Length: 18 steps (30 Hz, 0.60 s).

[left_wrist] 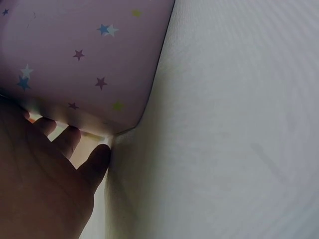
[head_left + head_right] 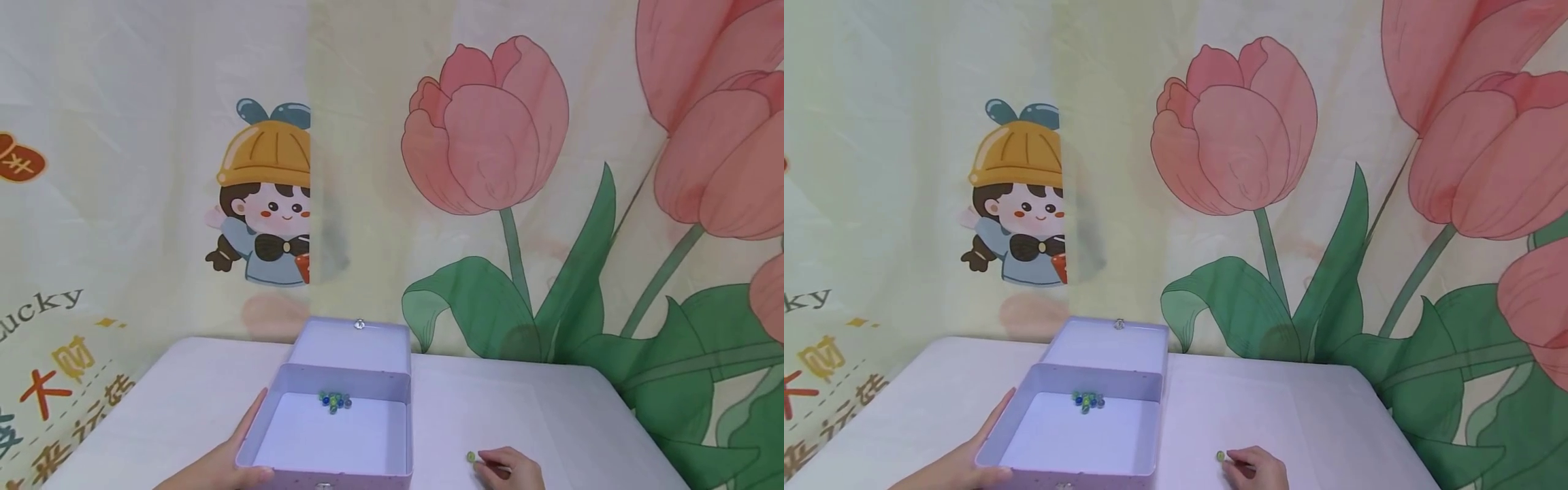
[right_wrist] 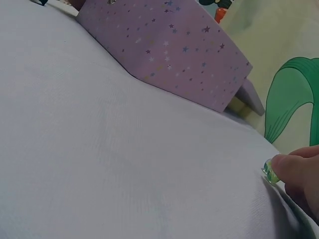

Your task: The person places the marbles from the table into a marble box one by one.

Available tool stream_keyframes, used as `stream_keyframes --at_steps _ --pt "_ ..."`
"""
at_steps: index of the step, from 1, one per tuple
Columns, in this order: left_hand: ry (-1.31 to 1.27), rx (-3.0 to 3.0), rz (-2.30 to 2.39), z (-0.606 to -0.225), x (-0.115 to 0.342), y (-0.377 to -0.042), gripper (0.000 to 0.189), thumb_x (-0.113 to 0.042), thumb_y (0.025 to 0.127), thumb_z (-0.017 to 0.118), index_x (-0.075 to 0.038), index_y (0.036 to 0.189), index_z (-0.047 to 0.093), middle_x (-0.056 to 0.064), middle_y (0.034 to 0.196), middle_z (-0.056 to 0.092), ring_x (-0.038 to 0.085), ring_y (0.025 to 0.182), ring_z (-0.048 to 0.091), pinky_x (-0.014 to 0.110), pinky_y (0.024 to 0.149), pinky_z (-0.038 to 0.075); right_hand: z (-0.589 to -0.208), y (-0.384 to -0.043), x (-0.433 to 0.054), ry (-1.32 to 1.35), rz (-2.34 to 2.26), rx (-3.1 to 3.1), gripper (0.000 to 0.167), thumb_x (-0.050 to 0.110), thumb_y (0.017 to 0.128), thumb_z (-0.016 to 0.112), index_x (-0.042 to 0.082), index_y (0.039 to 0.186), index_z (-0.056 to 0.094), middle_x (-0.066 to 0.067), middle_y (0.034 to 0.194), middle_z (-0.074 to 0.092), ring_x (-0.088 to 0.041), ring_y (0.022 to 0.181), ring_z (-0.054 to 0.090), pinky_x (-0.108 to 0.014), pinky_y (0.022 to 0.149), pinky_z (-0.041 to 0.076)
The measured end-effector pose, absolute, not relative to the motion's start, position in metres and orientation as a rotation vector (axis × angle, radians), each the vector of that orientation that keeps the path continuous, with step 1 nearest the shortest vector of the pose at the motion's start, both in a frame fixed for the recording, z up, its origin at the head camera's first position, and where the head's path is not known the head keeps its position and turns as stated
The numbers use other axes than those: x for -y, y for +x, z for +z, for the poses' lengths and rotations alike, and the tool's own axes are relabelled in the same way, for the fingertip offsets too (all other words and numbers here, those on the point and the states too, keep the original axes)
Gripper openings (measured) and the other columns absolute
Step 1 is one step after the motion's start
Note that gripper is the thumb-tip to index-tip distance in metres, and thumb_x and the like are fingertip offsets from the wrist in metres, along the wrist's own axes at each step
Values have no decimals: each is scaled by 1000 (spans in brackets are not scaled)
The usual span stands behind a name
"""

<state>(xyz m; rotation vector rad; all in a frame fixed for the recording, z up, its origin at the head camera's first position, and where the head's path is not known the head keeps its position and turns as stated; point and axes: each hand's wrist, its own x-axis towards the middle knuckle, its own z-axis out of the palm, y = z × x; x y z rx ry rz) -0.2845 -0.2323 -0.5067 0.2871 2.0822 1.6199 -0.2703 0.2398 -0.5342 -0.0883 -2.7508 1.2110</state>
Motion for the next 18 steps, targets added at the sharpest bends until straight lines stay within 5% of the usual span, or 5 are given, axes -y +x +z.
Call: stream_keyframes --at_steps 6,18 --pt "227 -2132 1540 -504 229 -285 102 -42 88 62 -50 142 -24 10 158 -11 36 131 26 68 98 28 -535 -266 -241 0 1249 2772 23 11 74 79 5 95 74 1 87 67 -10 79 66 -16 64 51" --pt "246 -2210 1484 -505 232 -285 105 -38 88 62 -43 143 -27 10 158 -15 38 133 19 69 101 20 -537 -264 -235 87 1050 2730 15 3 71 79 7 84 75 3 80 64 0 69 62 -11 59 49"
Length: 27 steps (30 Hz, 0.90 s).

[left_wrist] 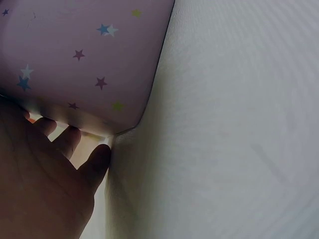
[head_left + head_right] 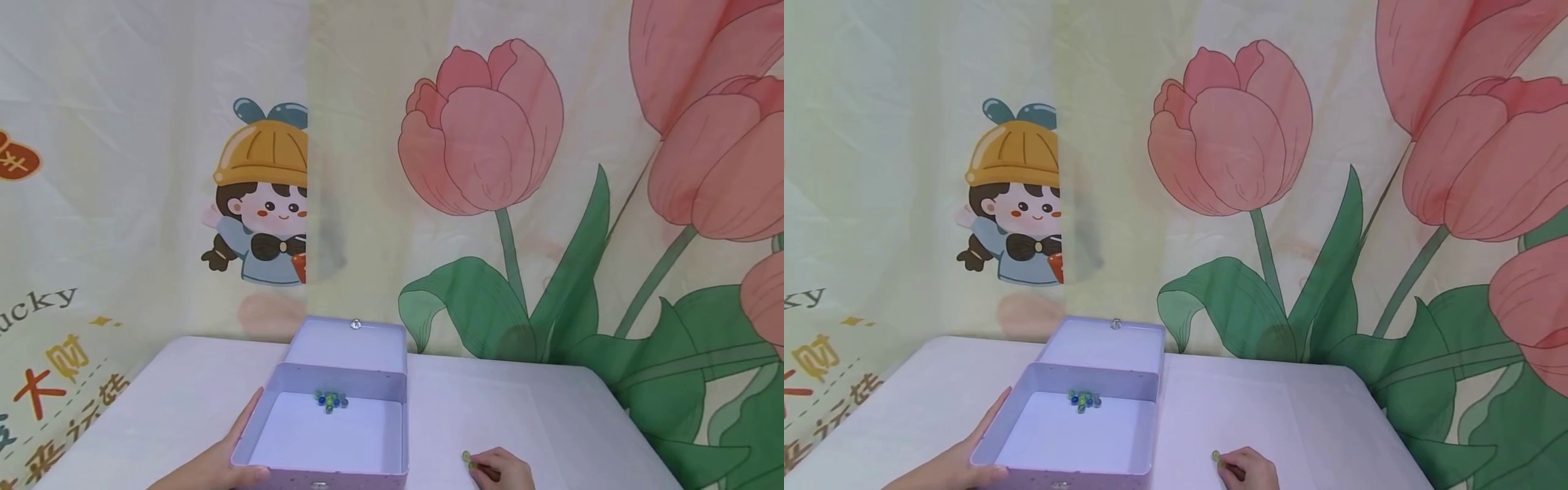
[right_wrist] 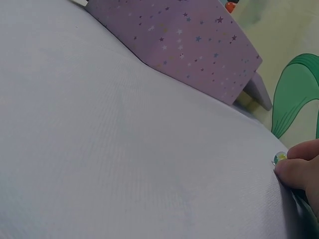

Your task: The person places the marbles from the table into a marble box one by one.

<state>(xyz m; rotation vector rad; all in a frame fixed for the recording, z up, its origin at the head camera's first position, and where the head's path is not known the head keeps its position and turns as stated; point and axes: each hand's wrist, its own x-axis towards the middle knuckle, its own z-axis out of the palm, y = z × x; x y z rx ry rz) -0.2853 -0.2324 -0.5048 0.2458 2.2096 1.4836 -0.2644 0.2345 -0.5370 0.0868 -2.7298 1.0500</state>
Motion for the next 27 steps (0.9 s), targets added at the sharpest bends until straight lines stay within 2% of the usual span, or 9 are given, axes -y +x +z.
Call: stream_keyframes --at_steps 6,13,22,27 --pt "256 -2177 1519 -507 232 -284 103 -40 88 62 -47 142 -26 10 158 -12 36 131 26 65 99 30 -539 -265 -235 65 1062 2733 14 5 72 79 8 85 75 4 81 64 1 69 62 -12 59 49" --pt "366 -2236 1500 -506 233 -285 104 -31 89 62 -46 142 -27 10 158 -13 34 133 21 56 102 27 -536 -265 -232 59 1150 2712 13 8 74 78 8 86 76 4 82 65 0 72 63 -14 62 50" --pt "280 -2132 1573 -509 231 -284 103 -39 89 61 -45 143 -27 10 158 -11 35 133 27 61 101 33 -526 -265 -230 89 1305 2686 15 11 76 77 9 91 76 2 86 68 -3 78 64 -18 68 53" --pt "280 -2151 1556 -509 231 -285 100 -39 90 60 -50 141 -26 9 158 -14 36 135 24 65 101 28 -516 -267 -218 95 1429 2651 19 19 77 78 9 93 76 0 86 69 -5 79 64 -20 68 54"
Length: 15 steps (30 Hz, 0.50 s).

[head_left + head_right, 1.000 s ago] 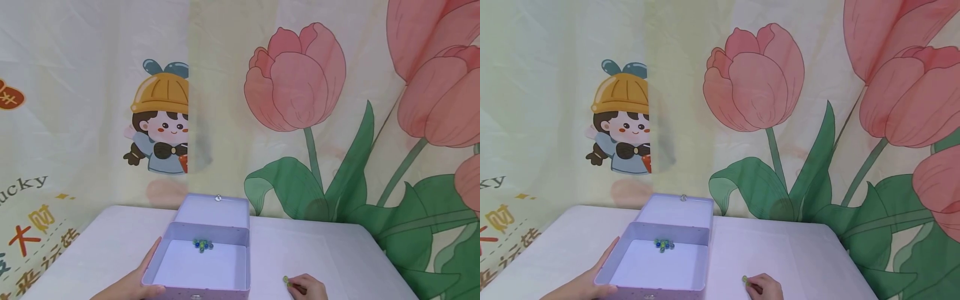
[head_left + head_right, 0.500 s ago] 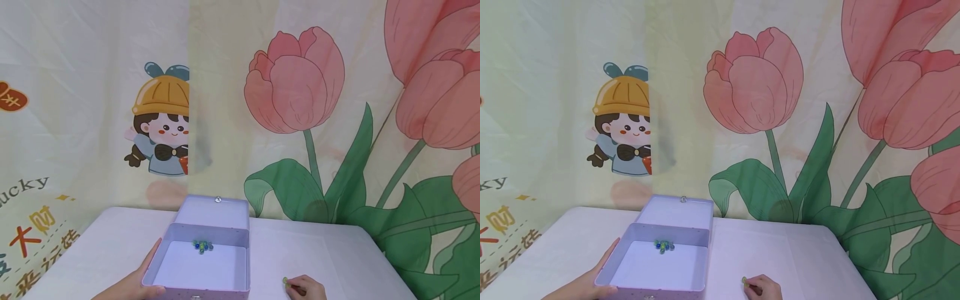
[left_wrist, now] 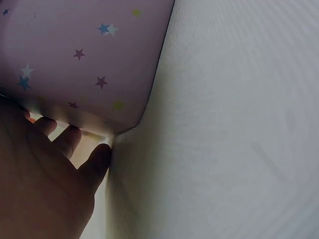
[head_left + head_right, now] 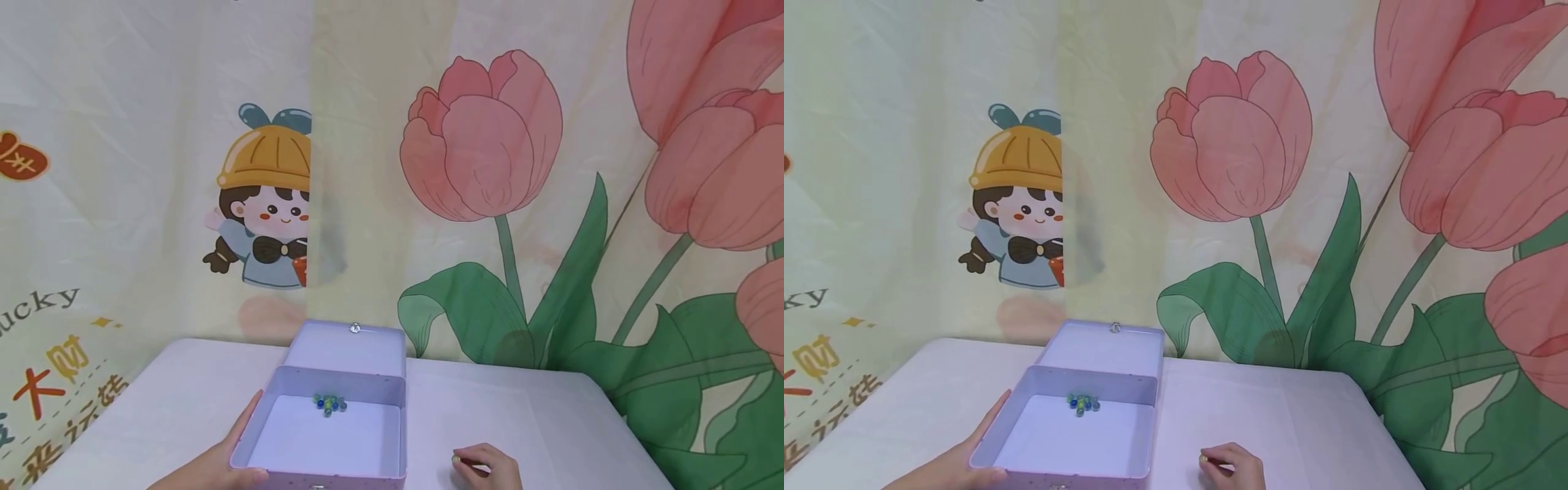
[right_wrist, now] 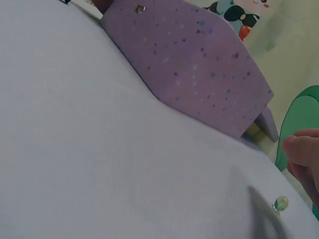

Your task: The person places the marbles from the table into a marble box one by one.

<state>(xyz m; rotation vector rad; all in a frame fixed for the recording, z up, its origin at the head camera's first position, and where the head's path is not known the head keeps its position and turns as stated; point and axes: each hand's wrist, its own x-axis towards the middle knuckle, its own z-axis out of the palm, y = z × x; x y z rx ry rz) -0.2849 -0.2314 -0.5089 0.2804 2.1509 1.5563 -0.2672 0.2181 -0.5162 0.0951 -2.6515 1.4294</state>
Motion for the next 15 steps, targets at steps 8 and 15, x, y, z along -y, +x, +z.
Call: stream_keyframes --at_steps 8,15 --pt "296 -2189 1525 -506 235 -286 105 -38 90 61 -38 143 -30 12 157 -17 37 136 18 64 103 25 -492 -279 -181 194 1606 2524 23 24 78 78 8 94 76 -1 88 71 -4 80 65 -21 71 54" --pt "349 -2151 1564 -509 235 -287 107 -35 90 61 -33 145 -30 14 157 -16 37 135 19 58 103 28 -466 -300 -141 369 1601 2467 17 22 80 76 12 94 76 -2 89 72 -4 81 65 -19 72 53"
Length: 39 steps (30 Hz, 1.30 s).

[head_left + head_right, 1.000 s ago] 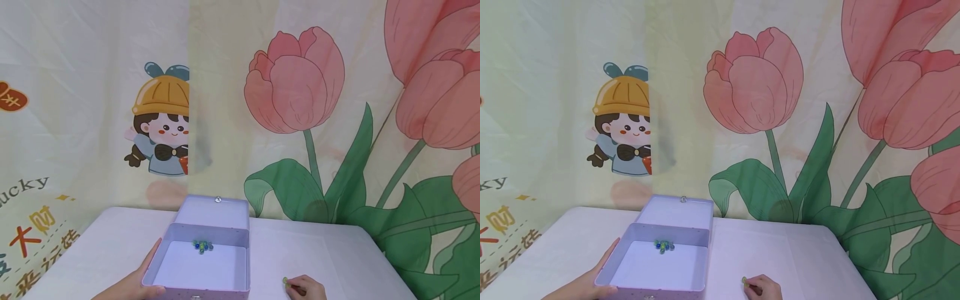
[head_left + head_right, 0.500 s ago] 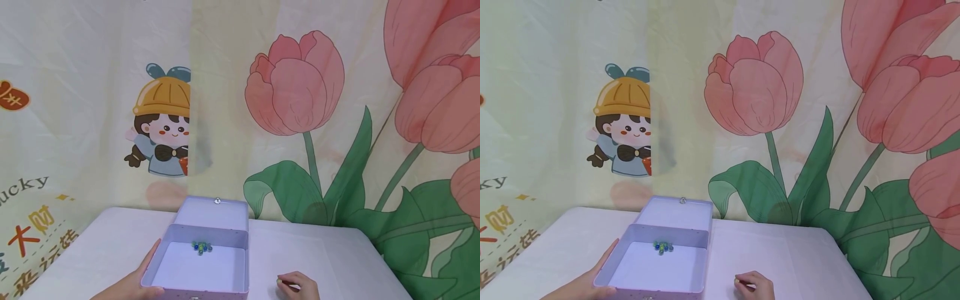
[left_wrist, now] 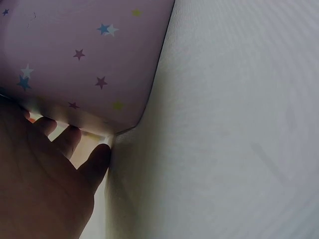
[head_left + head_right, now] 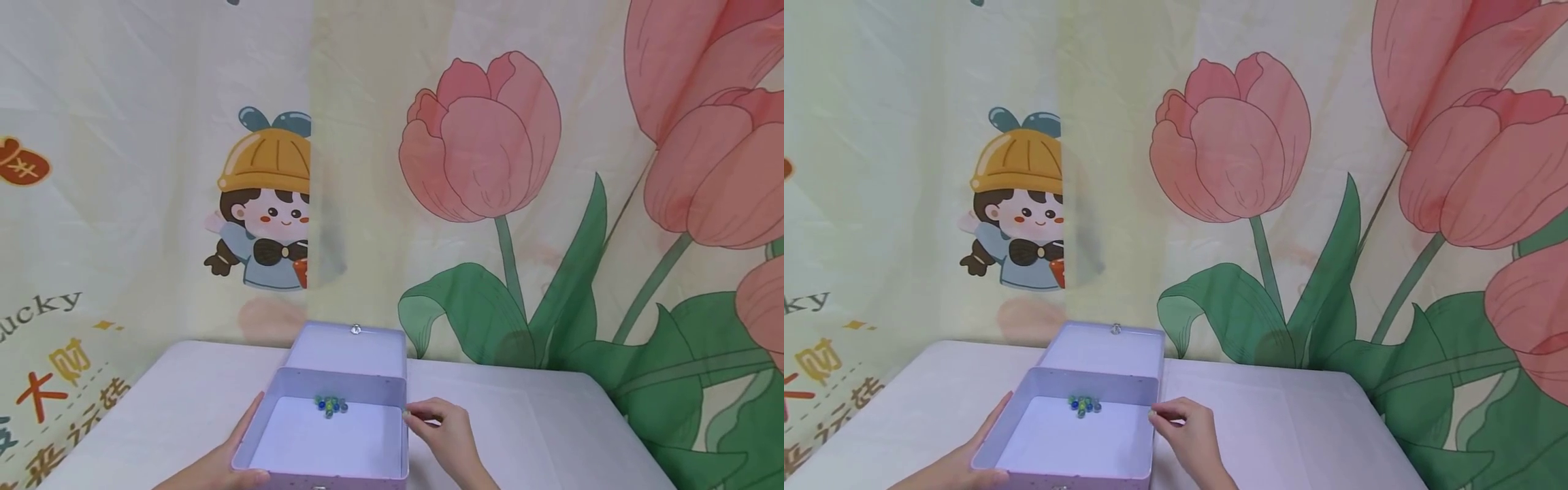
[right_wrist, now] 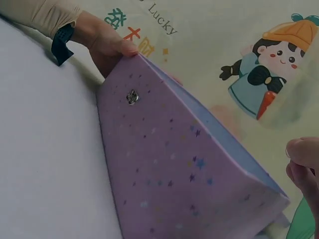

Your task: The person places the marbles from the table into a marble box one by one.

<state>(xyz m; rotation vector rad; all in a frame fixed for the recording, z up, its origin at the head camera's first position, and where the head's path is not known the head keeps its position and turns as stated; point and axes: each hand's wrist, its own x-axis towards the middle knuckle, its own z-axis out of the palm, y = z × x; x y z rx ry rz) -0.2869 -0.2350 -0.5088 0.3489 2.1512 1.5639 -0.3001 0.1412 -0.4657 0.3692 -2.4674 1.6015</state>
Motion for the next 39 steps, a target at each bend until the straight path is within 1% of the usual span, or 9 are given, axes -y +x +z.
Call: stream_keyframes --at_steps 2,6,10,12,14,21,28,32,39 --pt "391 -2133 1588 -512 236 -288 108 -32 89 63 -30 145 -31 16 157 -17 33 132 24 49 102 33 -462 -311 -131 453 1597 2485 17 20 81 75 10 94 76 -4 90 72 -5 80 65 -18 71 52" --pt "522 -2127 1627 -519 238 -289 112 -24 89 65 -25 145 -32 16 155 -22 1 127 27 20 95 34 -460 -334 -116 566 1635 2533 15 18 82 74 11 95 76 -5 93 73 -7 81 66 -18 69 51" --pt "699 -2175 1678 -528 238 -290 111 -17 88 67 -15 146 -28 -22 153 -16 -24 116 19 9 92 28 -459 -356 -107 583 1731 2626 19 21 82 74 11 98 76 -3 96 73 -7 83 65 -19 70 50" --pt "791 -2165 1721 -531 238 -290 110 -12 88 66 -9 146 -27 -40 145 -6 -24 118 18 9 94 28 -459 -366 -103 593 1761 2681 21 22 82 74 11 100 76 -2 97 73 -8 84 64 -21 72 50" --pt "898 -2130 1768 -534 237 -291 109 -6 87 65 -4 144 -28 -49 136 3 -22 119 21 10 94 29 -459 -373 -99 624 1772 2725 24 24 82 74 10 102 75 0 96 73 -9 85 64 -23 74 50" --pt "1321 -2065 1874 -559 237 -305 108 8 81 60 -3 145 -26 -36 147 8 -12 128 27 19 94 38 -469 -385 -75 765 1836 2718 18 15 82 74 6 97 75 -5 94 74 -7 81 64 -19 71 49" --pt "1623 -2070 1878 -571 236 -318 110 3 77 63 -2 146 -23 -21 155 11 -3 135 28 26 95 40 -480 -386 -54 758 1725 2778 11 9 77 77 6 88 76 -3 85 73 -4 71 60 -19 65 48" --pt "1624 -2128 1853 -561 236 -314 109 2 78 63 0 146 -22 -22 155 8 -5 134 26 25 95 39 -485 -388 -48 800 1493 2860 6 7 74 79 8 80 76 2 75 72 0 64 59 -17 61 47" --pt "1377 -2248 1807 -545 238 -305 111 10 75 63 0 146 -22 -34 147 10 -12 128 28 25 91 43 -487 -389 -44 887 1223 2940 7 3 71 80 9 73 76 3 67 71 2 58 57 -15 57 47"
